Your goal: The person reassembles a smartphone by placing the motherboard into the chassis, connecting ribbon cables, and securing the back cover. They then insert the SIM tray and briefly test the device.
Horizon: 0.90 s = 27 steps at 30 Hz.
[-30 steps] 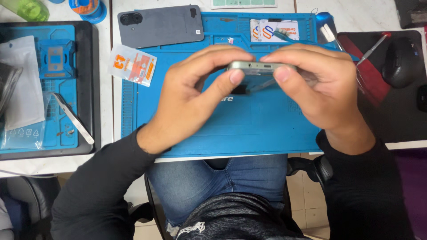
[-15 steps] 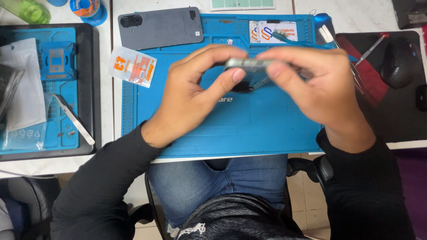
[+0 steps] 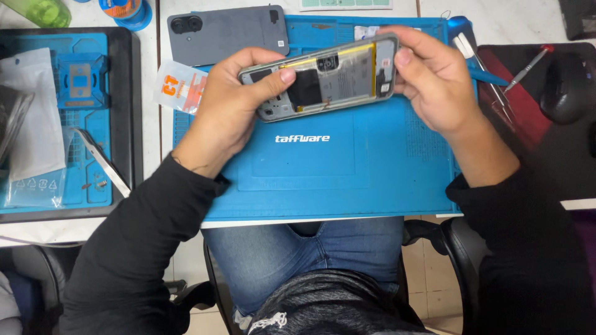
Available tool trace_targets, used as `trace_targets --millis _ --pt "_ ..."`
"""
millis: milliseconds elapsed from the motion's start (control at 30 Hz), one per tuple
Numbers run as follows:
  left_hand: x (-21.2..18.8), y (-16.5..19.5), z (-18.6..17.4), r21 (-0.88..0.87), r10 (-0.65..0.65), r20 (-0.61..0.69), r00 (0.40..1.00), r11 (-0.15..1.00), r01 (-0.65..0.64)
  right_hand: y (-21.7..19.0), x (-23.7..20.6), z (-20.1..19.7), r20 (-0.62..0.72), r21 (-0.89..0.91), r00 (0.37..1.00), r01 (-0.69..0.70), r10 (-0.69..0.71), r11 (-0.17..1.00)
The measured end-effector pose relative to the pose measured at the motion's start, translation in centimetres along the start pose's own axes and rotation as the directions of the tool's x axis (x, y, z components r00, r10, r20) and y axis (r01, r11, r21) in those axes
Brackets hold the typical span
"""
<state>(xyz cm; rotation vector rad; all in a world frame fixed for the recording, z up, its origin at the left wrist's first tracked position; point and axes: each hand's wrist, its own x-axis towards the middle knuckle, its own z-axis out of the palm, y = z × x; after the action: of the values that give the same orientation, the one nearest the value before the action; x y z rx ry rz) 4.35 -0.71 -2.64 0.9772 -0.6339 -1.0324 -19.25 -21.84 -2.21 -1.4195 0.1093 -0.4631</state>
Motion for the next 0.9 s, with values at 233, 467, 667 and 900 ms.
trace_targets --millis 233,467,667,900 --pt "0.0 0.2 -0.6 0.261 -0.052 0.065 0.997 0.965 0.033 0.0 -0.4 -1.0 -0.032 -0.326 0.994 -0.109 0.104 0.939" --pt "-0.4 0.6 0.4 0.601 0.036 0.04 0.999 0.798 -0.053 -0.2 0.4 -0.3 0.044 -0.451 0.976 -0.17 0.212 0.876" --pt "-1.4 0.4 1.8 0.592 0.154 0.107 0.982 0.784 -0.188 -0.8 0.1 1.2 -0.052 -0.507 0.985 -0.17 0.167 0.845" --pt "-2.7 1.3 3.3 0.704 0.269 0.247 0.931 0.611 -0.363 -2.7 0.2 4.2 0.098 -0.628 0.995 0.081 -0.024 0.774"
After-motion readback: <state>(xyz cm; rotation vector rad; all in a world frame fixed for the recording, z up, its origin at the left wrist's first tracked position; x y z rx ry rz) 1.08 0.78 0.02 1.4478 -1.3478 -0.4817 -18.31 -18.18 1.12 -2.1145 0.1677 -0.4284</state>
